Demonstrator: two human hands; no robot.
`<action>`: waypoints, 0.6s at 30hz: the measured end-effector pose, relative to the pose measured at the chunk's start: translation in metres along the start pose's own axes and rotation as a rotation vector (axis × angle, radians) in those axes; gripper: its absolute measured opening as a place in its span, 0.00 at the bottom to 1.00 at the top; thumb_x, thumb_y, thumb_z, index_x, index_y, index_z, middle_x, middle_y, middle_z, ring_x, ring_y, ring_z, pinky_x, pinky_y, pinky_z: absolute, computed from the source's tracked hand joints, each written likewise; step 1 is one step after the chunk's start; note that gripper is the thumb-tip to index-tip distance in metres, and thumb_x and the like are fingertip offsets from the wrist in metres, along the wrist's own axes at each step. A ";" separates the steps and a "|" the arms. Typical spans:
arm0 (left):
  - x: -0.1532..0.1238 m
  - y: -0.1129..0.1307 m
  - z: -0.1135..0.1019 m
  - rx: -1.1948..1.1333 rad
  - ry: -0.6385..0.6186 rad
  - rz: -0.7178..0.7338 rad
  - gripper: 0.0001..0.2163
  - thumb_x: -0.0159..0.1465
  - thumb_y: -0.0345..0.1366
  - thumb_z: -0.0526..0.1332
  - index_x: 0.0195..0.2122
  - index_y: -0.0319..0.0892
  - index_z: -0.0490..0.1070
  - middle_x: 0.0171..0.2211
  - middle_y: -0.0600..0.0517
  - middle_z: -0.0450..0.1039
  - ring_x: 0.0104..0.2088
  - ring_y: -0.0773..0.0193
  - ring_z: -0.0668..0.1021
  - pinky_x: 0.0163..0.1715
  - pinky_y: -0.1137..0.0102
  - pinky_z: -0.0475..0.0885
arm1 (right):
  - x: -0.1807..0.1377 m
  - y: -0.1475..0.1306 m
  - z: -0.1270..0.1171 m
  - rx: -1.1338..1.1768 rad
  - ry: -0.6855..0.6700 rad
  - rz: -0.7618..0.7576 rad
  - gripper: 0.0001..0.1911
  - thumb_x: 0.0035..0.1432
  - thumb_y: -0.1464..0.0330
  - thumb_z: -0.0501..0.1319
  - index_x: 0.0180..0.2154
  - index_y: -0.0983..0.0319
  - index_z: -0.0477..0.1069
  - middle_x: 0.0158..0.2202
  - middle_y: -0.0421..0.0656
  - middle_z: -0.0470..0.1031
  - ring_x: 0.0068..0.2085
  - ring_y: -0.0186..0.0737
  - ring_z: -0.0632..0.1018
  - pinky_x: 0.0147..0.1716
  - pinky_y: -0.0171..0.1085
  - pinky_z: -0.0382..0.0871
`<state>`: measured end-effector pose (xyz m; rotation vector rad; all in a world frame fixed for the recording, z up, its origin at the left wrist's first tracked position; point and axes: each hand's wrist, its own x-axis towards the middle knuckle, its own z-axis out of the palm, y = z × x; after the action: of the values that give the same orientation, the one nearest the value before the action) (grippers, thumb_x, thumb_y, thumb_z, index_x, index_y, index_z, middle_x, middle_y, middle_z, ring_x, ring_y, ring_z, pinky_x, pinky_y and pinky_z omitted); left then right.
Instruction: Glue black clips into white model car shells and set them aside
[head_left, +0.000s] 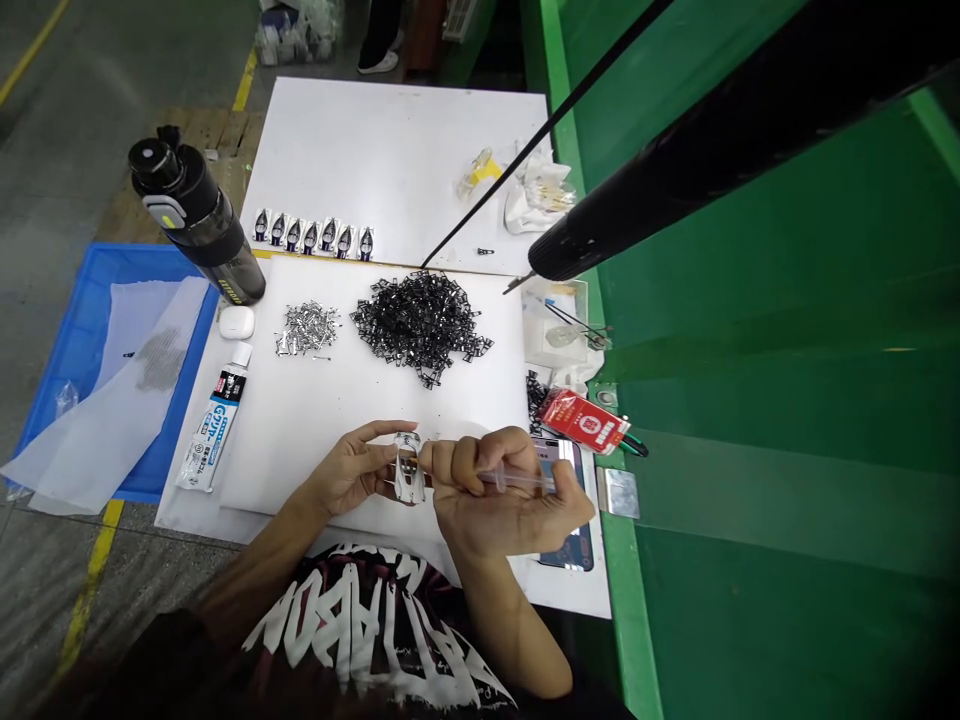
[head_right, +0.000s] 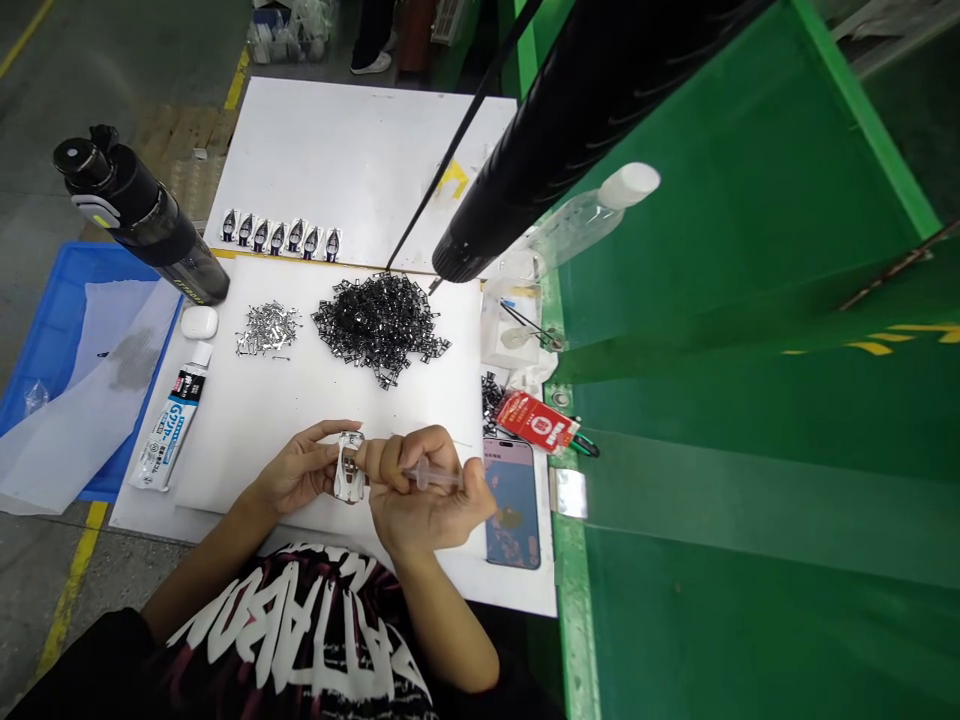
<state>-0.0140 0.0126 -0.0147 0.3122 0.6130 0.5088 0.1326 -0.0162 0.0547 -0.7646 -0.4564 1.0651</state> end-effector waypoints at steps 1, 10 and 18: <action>0.000 0.000 -0.001 -0.001 -0.001 0.001 0.29 0.57 0.45 0.83 0.57 0.41 0.82 0.31 0.51 0.86 0.28 0.61 0.86 0.29 0.70 0.83 | 0.000 0.000 0.000 -0.005 -0.009 -0.003 0.27 0.68 0.46 0.54 0.25 0.55 0.71 0.15 0.30 0.45 0.16 0.32 0.47 0.21 0.39 0.56; 0.001 -0.001 -0.001 -0.014 -0.016 0.012 0.29 0.57 0.45 0.83 0.57 0.42 0.82 0.31 0.51 0.86 0.28 0.59 0.86 0.31 0.62 0.88 | 0.001 0.000 -0.005 -0.047 -0.097 -0.021 0.27 0.69 0.44 0.51 0.27 0.52 0.74 0.15 0.31 0.46 0.16 0.35 0.46 0.21 0.42 0.55; 0.001 -0.001 -0.001 -0.037 -0.023 0.016 0.28 0.57 0.44 0.83 0.56 0.43 0.83 0.36 0.49 0.88 0.30 0.59 0.87 0.31 0.65 0.87 | 0.000 0.001 -0.004 -0.051 -0.063 -0.055 0.27 0.70 0.45 0.51 0.27 0.52 0.74 0.15 0.32 0.46 0.17 0.35 0.45 0.20 0.41 0.55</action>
<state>-0.0132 0.0124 -0.0162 0.2876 0.5780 0.5310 0.1343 -0.0176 0.0511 -0.7612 -0.5575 1.0318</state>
